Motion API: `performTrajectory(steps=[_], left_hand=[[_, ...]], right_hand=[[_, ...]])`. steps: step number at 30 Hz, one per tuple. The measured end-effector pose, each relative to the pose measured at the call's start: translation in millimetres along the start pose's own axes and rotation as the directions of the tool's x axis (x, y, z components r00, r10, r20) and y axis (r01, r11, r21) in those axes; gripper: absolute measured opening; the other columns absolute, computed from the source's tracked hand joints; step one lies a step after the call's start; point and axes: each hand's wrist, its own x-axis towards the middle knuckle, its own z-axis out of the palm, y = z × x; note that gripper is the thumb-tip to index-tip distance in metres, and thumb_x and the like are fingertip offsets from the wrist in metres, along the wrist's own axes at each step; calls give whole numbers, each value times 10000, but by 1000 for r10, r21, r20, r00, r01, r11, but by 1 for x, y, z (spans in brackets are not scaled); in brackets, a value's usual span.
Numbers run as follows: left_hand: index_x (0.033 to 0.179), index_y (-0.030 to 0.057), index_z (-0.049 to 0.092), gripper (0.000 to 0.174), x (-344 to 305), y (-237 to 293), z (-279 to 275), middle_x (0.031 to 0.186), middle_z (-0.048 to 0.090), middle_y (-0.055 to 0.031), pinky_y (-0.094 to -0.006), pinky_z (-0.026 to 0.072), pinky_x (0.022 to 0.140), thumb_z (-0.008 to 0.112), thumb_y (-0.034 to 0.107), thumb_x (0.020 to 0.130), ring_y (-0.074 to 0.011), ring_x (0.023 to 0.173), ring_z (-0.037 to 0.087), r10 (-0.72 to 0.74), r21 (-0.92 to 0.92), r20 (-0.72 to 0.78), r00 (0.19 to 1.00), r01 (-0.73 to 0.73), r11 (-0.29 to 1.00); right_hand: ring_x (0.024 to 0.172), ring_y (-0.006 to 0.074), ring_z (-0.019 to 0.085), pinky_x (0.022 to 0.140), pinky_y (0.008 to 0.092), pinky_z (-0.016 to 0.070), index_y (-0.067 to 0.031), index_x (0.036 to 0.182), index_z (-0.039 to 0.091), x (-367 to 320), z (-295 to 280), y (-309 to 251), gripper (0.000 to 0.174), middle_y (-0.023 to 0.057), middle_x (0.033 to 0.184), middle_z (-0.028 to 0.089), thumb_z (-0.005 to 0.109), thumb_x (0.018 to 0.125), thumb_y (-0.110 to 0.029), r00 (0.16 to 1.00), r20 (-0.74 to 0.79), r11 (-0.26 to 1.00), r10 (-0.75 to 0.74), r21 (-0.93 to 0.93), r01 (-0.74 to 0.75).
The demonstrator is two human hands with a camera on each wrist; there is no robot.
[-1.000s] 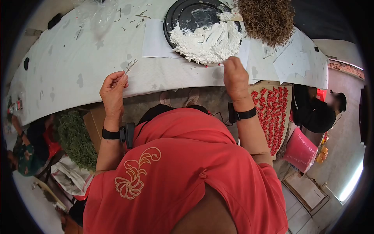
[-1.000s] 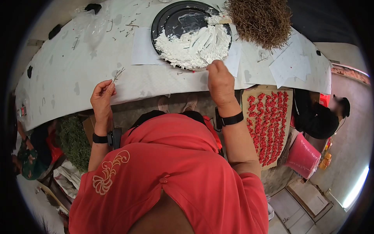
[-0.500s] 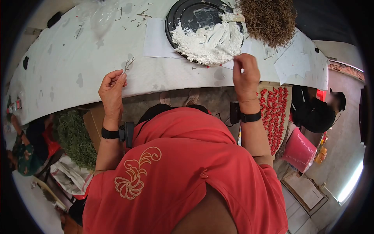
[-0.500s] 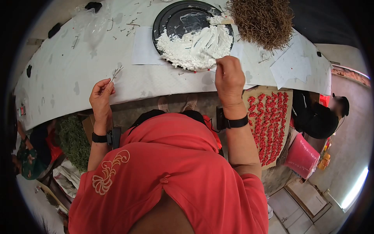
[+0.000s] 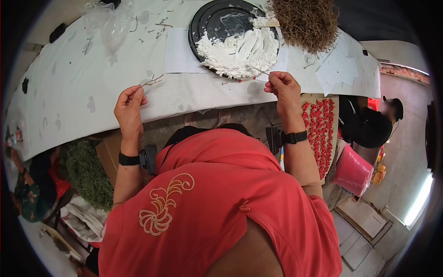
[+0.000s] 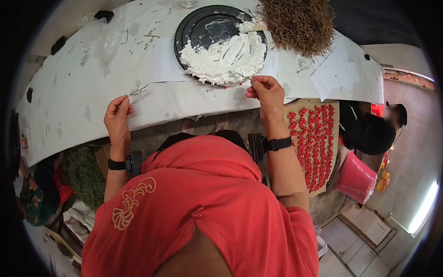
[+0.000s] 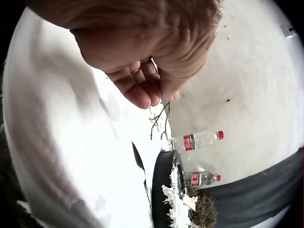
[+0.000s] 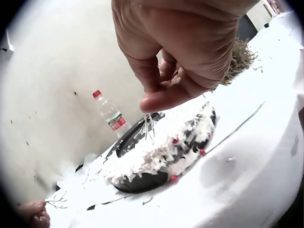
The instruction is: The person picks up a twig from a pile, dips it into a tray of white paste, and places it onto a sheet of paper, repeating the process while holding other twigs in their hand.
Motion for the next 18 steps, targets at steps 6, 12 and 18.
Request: performTrajectory(steps=[6, 12, 18], left_hand=[[1025, -5, 637, 170, 0, -2, 4, 838, 617, -30, -208, 491, 672, 641, 77, 876, -87, 706, 566, 19, -8, -5, 1000, -19, 1000], [1028, -2, 634, 173, -11, -2, 22, 852, 618, -30, -211, 490, 670, 643, 80, 876, -86, 712, 567, 39, -5, -95, 995, -40, 999], [1041, 4, 630, 187, -42, 3, 63, 877, 617, -31, -219, 492, 677, 641, 99, 880, -90, 730, 566, 67, 53, -188, 980, -58, 997]], right_hand=[[675, 134, 622, 595, 245, 542, 8, 939, 611, 1, 1, -4, 106, 59, 808, 629, 638, 838, -12, 985, 124, 992, -122, 42, 117], [687, 117, 607, 587, 231, 517, -18, 908, 609, 38, -13, 26, 76, 43, 807, 622, 607, 843, 22, 808, 371, 663, -457, -464, 588], [695, 110, 601, 587, 237, 511, -18, 903, 602, 60, -35, 3, 83, 48, 822, 618, 607, 837, 31, 691, 488, 675, -533, -247, 695]])
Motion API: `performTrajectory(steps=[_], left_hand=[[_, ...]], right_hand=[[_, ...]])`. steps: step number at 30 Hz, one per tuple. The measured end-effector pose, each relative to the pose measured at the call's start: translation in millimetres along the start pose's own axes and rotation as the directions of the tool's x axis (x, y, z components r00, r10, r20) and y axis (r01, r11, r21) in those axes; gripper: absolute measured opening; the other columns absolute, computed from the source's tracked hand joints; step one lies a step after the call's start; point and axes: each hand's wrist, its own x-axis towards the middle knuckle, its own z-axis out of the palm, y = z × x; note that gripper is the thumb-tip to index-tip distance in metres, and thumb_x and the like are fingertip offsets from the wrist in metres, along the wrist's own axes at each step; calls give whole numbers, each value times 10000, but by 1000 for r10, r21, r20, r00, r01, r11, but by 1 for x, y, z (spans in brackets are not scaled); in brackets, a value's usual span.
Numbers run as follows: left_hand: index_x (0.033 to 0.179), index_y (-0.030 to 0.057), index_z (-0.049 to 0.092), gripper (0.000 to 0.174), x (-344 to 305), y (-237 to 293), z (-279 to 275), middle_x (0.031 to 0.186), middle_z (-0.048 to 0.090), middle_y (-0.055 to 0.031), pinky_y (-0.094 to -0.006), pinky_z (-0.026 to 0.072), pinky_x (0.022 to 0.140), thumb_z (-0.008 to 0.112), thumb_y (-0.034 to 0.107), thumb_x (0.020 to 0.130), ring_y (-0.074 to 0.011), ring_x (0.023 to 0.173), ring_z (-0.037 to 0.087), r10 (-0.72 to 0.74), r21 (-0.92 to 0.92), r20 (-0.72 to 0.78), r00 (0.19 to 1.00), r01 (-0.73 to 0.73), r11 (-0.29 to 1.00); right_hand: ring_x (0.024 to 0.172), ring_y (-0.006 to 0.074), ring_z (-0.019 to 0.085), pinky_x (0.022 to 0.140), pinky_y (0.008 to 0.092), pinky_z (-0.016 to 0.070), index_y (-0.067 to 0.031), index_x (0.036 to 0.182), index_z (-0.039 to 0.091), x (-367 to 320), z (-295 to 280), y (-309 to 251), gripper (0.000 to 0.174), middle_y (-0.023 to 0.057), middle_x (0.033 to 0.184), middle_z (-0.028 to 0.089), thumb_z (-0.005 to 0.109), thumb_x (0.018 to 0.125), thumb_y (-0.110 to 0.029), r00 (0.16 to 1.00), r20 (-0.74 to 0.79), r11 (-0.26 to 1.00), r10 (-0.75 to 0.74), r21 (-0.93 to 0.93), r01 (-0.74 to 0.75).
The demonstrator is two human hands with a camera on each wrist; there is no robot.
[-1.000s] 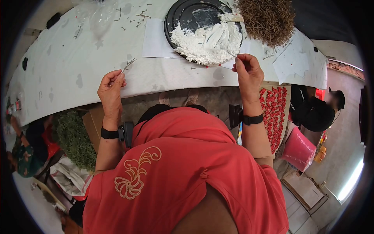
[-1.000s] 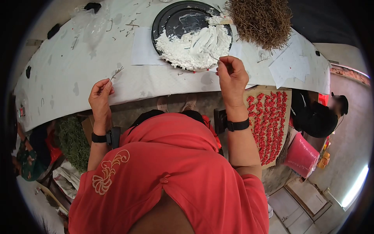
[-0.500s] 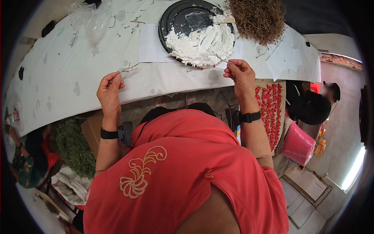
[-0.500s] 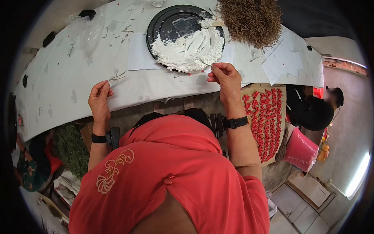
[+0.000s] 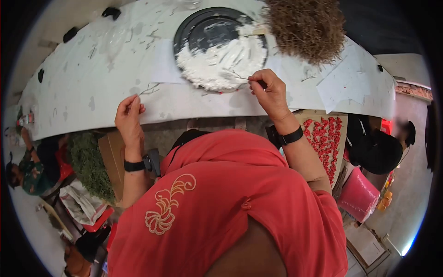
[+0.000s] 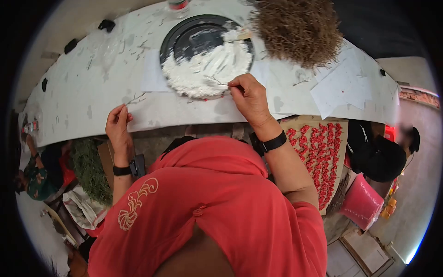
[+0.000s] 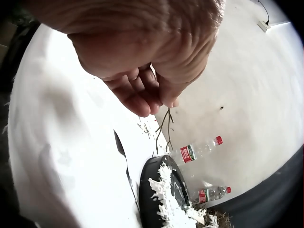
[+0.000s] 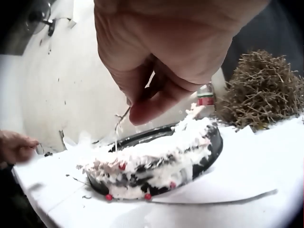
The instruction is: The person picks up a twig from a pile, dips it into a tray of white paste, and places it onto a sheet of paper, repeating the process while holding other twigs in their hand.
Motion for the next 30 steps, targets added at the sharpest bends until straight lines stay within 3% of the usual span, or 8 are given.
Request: performTrajectory(steps=[4, 7, 12, 18, 23, 27, 28, 30], left_hand=[[1080, 18, 619, 226, -21, 10, 26, 941, 612, -35, -235, 498, 733, 625, 147, 894, -102, 778, 570, 28, 218, -92, 995, -7, 976], [1066, 18, 625, 212, -36, 16, 40, 917, 613, -28, -238, 500, 712, 626, 141, 893, -100, 772, 565, 71, 219, -128, 989, -42, 975], [1079, 34, 617, 222, -58, 23, 51, 916, 601, -7, -225, 478, 713, 629, 164, 899, -85, 798, 551, 86, 218, -116, 989, -59, 974], [1077, 26, 623, 213, -81, 50, 84, 907, 612, -14, -220, 486, 706, 632, 133, 894, -83, 777, 560, 147, 239, -62, 987, -129, 962], [1106, 12, 614, 230, -94, 75, 123, 948, 623, -36, -232, 501, 722, 620, 98, 893, -100, 801, 583, 168, 285, 9, 986, -164, 944], [1170, -13, 574, 291, -86, 84, 161, 1020, 619, -66, -255, 496, 791, 590, 109, 907, -124, 889, 593, 45, 253, 89, 995, -66, 965], [1173, -18, 570, 306, -87, 92, 178, 1023, 621, -73, -250, 501, 786, 601, 114, 899, -129, 890, 597, 8, 269, 100, 995, -35, 962], [1138, -27, 585, 318, -87, 99, 204, 1019, 628, -91, -257, 517, 766, 643, 123, 864, -152, 872, 618, -35, 110, 148, 988, 19, 994]], right_hand=[[707, 136, 621, 591, 246, 527, -4, 917, 604, 0, -59, 20, 83, 67, 843, 628, 619, 838, 14, 946, -44, 807, 322, 535, -250], [720, 151, 634, 590, 253, 536, 1, 927, 607, -15, -137, 51, 90, 74, 852, 632, 621, 839, 8, 855, -295, 777, 427, 604, -179], [729, 188, 648, 576, 272, 546, -3, 947, 605, -50, -266, 139, 123, 90, 857, 633, 633, 827, -3, 485, -676, 795, 555, 602, -70], [684, 194, 640, 551, 270, 536, -1, 971, 587, -66, -358, 231, 165, 95, 864, 632, 619, 811, 25, 138, -732, 742, 667, 638, -206], [645, 191, 626, 527, 276, 525, 10, 987, 578, -65, -378, 276, 177, 102, 824, 629, 607, 813, 19, 110, -713, 716, 692, 659, -231], [591, 176, 583, 478, 280, 472, 16, 1094, 533, -90, -387, 339, 250, 106, 729, 602, 536, 847, -29, 336, -714, 786, 614, 512, -347], [574, 160, 555, 472, 278, 457, -1, 1127, 529, -105, -399, 402, 269, 90, 723, 597, 535, 862, -46, 402, -780, 857, 480, 319, -405], [541, 111, 496, 474, 247, 420, -16, 1070, 618, -94, -381, 358, 218, 25, 734, 579, 589, 871, -102, 422, -861, 822, 285, -7, -569]])
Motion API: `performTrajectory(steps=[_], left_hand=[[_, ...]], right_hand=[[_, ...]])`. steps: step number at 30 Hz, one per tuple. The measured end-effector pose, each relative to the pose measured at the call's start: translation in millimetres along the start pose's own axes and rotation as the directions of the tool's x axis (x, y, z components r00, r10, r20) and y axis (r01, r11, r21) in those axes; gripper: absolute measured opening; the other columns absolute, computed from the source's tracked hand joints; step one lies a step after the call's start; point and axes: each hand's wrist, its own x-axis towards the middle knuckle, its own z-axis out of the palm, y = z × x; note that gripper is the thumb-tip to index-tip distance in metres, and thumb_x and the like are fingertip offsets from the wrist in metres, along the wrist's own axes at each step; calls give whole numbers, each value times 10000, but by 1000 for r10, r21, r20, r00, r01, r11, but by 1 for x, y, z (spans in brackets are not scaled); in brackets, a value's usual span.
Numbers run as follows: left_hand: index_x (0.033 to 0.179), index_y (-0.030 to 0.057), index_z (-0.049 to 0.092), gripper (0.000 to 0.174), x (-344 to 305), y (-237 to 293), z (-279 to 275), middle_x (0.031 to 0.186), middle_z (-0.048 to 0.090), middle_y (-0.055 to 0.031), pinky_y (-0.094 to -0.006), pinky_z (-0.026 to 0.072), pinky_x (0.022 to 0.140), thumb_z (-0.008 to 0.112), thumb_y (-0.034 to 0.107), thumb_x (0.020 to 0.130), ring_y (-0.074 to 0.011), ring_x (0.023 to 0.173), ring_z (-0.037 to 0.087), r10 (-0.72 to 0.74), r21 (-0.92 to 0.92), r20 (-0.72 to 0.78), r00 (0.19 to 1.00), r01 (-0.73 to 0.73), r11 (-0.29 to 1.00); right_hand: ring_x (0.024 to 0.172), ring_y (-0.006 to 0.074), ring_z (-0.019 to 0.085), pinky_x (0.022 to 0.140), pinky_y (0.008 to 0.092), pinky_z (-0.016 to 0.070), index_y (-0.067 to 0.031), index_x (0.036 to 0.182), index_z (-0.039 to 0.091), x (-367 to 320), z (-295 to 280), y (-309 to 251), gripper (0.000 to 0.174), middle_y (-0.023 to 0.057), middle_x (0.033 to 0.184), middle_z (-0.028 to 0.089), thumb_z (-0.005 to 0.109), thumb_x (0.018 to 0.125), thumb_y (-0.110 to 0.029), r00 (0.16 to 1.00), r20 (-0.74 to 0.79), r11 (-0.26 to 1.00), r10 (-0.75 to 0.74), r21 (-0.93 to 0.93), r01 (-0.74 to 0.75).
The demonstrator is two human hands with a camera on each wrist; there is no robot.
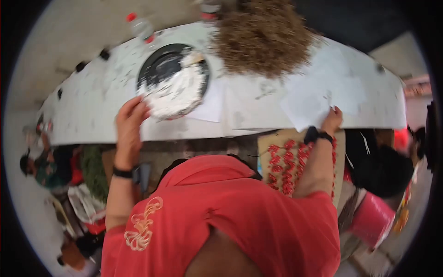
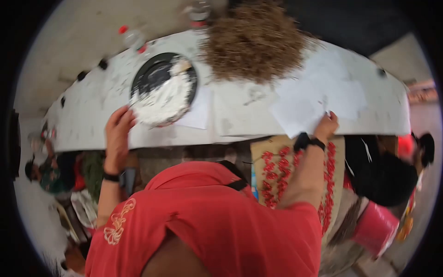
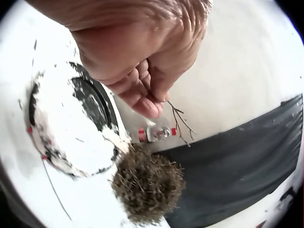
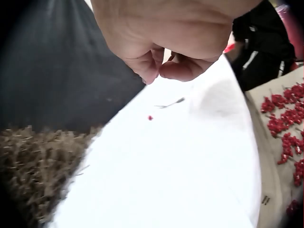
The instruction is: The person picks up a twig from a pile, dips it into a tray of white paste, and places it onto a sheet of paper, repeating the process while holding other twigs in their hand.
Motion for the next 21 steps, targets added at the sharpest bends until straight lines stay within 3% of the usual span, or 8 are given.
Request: performTrajectory(steps=[2, 3, 4, 6, 7, 9, 17, 21], left_hand=[[1180, -28, 541, 352, 7, 10, 20, 1018, 633, -113, -262, 522, 766, 633, 111, 870, -174, 878, 629, -68, -205, 133, 989, 95, 974], [1201, -24, 521, 371, 14, 7, 25, 1021, 635, -122, -265, 525, 767, 631, 107, 872, -179, 876, 632, -76, -312, 232, 970, 148, 938], [1208, -20, 508, 377, 21, 6, 33, 1027, 634, -131, -263, 528, 761, 630, 102, 873, -177, 873, 633, -72, -376, 307, 949, 190, 907], [1215, -15, 495, 383, 27, 8, 47, 1033, 634, -140, -261, 530, 755, 630, 97, 874, -174, 871, 634, -47, -440, 403, 914, 238, 866], [1195, -13, 500, 364, 28, 9, 52, 1030, 637, -139, -256, 531, 751, 633, 95, 873, -168, 867, 635, -40, -465, 493, 869, 302, 832], [1175, -10, 505, 345, 29, 12, 57, 1026, 640, -137, -251, 532, 746, 636, 93, 872, -161, 862, 636, -16, -489, 594, 804, 377, 786], [1103, 7, 525, 253, 29, 2, -10, 920, 664, -101, -232, 528, 698, 621, 87, 883, -138, 783, 646, -20, -379, 684, 730, 379, 844], [1009, 14, 572, 133, 34, 11, -72, 881, 661, -87, -242, 519, 684, 597, 69, 892, -137, 755, 638, 181, -350, 515, 838, 13, 937]], right_hand=[[532, 91, 477, 478, 232, 408, -25, 1042, 651, -44, -6, -102, 199, 1, 741, 571, 609, 870, -114, 993, -24, 987, -117, -114, 113], [546, 70, 470, 486, 215, 399, -40, 1017, 671, -76, -5, -150, 174, -15, 752, 568, 613, 869, -110, 977, 174, 989, -127, 101, 111], [559, 49, 463, 494, 198, 390, -55, 992, 692, -110, -7, -194, 153, -30, 762, 566, 618, 868, -107, 922, 347, 952, -171, 299, 64], [613, 27, 472, 513, 173, 387, -81, 1034, 684, -180, -9, -273, 177, -35, 785, 562, 584, 887, -81, 670, 536, 816, -513, 547, 187], [660, 30, 489, 525, 166, 391, -76, 1039, 680, -210, -7, -304, 182, -24, 840, 561, 562, 900, -71, 586, 575, 801, -571, 548, 243], [685, 48, 510, 529, 172, 406, -50, 1044, 671, -265, -1, -356, 178, 4, 923, 565, 568, 900, -73, 537, 613, 780, -580, 608, 149], [686, 63, 522, 528, 185, 413, -16, 1009, 663, -369, 24, -425, 153, 40, 948, 586, 582, 901, -88, 415, 743, 759, -525, 629, -166], [638, 55, 521, 511, 189, 415, -13, 955, 661, -396, 33, -442, 120, 35, 870, 605, 592, 897, -91, 407, 793, 765, -453, 580, -279]])
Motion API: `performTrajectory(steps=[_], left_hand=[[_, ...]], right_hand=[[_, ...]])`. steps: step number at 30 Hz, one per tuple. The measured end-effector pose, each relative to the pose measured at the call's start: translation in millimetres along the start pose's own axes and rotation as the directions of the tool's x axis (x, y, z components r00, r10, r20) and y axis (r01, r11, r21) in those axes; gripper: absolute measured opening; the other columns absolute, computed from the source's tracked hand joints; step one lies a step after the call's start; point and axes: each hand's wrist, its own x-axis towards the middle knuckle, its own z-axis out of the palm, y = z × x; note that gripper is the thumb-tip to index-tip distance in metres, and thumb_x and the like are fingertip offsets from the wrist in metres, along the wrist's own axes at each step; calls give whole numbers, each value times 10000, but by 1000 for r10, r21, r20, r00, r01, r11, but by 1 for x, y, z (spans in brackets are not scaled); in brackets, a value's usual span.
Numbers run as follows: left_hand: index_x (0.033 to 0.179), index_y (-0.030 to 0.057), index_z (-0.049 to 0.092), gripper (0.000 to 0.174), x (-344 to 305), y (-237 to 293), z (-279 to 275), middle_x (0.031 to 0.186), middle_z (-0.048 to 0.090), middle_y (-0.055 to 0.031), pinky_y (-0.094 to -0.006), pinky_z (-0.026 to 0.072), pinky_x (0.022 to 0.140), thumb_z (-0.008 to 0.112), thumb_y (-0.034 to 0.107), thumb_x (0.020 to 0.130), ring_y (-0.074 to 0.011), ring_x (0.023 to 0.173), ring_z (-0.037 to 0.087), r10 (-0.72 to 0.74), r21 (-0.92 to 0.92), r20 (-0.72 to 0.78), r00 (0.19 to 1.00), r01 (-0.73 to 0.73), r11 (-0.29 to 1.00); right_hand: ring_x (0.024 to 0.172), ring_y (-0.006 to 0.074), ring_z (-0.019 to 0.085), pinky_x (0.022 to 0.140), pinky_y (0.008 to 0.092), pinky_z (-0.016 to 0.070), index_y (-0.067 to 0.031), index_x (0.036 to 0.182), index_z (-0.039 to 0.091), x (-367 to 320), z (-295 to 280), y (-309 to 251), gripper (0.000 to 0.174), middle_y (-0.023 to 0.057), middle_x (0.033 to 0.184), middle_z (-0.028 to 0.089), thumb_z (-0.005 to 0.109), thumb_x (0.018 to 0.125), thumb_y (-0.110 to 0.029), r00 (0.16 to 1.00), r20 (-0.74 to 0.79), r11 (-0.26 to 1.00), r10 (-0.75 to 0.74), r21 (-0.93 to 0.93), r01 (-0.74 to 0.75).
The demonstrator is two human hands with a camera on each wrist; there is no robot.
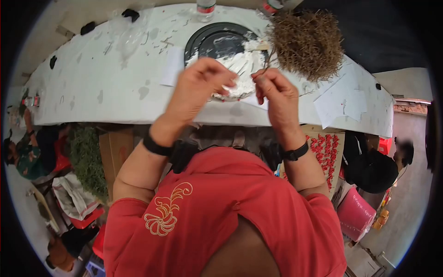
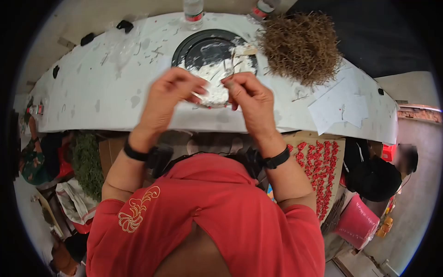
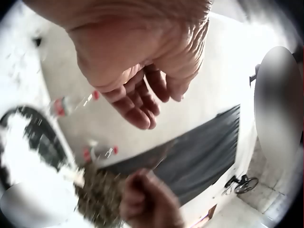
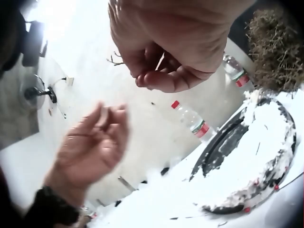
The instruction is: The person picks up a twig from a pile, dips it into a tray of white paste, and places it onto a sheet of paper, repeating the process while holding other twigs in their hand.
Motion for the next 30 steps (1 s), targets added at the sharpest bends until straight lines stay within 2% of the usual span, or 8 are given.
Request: performTrajectory(steps=[2, 5, 8, 9, 14, 17, 25, 30], left_hand=[[953, 14, 596, 92, -27, 43, -43, 888, 627, -77, -288, 500, 749, 598, 81, 890, -152, 812, 611, 401, 222, -97, 911, -373, 901], [810, 55, 532, 406, -102, 115, -97, 744, 480, -45, -276, 419, 644, 599, 455, 829, -160, 667, 460, 899, -2, -349, 264, -960, 281], [1060, -48, 566, 381, -139, 180, -77, 1153, 581, -193, -364, 457, 926, 482, 306, 947, -284, 1083, 551, 940, 121, 322, -113, -980, -159], [1060, -47, 566, 381, -142, 185, -72, 1152, 581, -192, -364, 457, 926, 482, 307, 947, -283, 1082, 551, 888, 105, 434, -149, -971, -214], [1059, -43, 567, 378, -147, 182, -71, 1144, 583, -188, -364, 454, 925, 482, 307, 946, -280, 1075, 552, 880, 128, 462, -109, -974, -188], [1058, -40, 567, 376, -145, 177, -73, 1140, 584, -186, -364, 453, 925, 481, 308, 946, -278, 1070, 552, 892, 112, 440, -107, -978, -173], [1055, -34, 568, 371, -144, 178, -77, 1129, 587, -181, -365, 449, 923, 480, 309, 946, -273, 1059, 553, 897, 103, 436, -71, -986, -129], [1054, -29, 569, 368, -145, 184, -78, 1121, 589, -177, -365, 447, 922, 479, 310, 945, -270, 1052, 554, 894, 110, 444, -61, -986, -122]], right_hand=[[619, 51, 521, 503, 189, 415, -14, 936, 660, 5, 3, 7, 110, 31, 834, 612, 597, 894, -93, 999, -33, 999, 21, 28, -20], [572, 44, 531, 481, 186, 419, -20, 912, 653, 1, -2, 31, 95, 5, 724, 609, 616, 877, -100, 988, -109, 944, 110, -299, -138], [574, 35, 540, 474, 179, 419, -27, 924, 654, -6, 4, 52, 101, -14, 700, 598, 624, 870, -107, 977, -158, 910, 145, -366, -195], [575, 30, 544, 470, 175, 420, -30, 929, 654, -8, 4, 57, 105, -23, 688, 592, 628, 866, -110, 973, -168, 888, 155, -407, -212], [581, 68, 576, 486, 212, 446, -39, 948, 651, -6, 8, 83, 114, 21, 708, 629, 630, 849, -91, 977, -170, 802, 129, -561, -203], [595, 169, 614, 506, 282, 478, -59, 944, 645, -6, 6, 93, 127, 74, 741, 639, 635, 817, -68, 956, 40, 470, -291, -864, 179], [625, 287, 592, 527, 371, 489, -93, 823, 604, -6, 17, 74, 50, 75, 762, 555, 615, 778, -74, 948, 237, -10, -214, -971, 240], [615, 281, 586, 520, 378, 485, -96, 775, 574, -6, 12, 78, 35, 71, 744, 526, 596, 761, -73, 943, 292, -37, -159, -956, 290]])
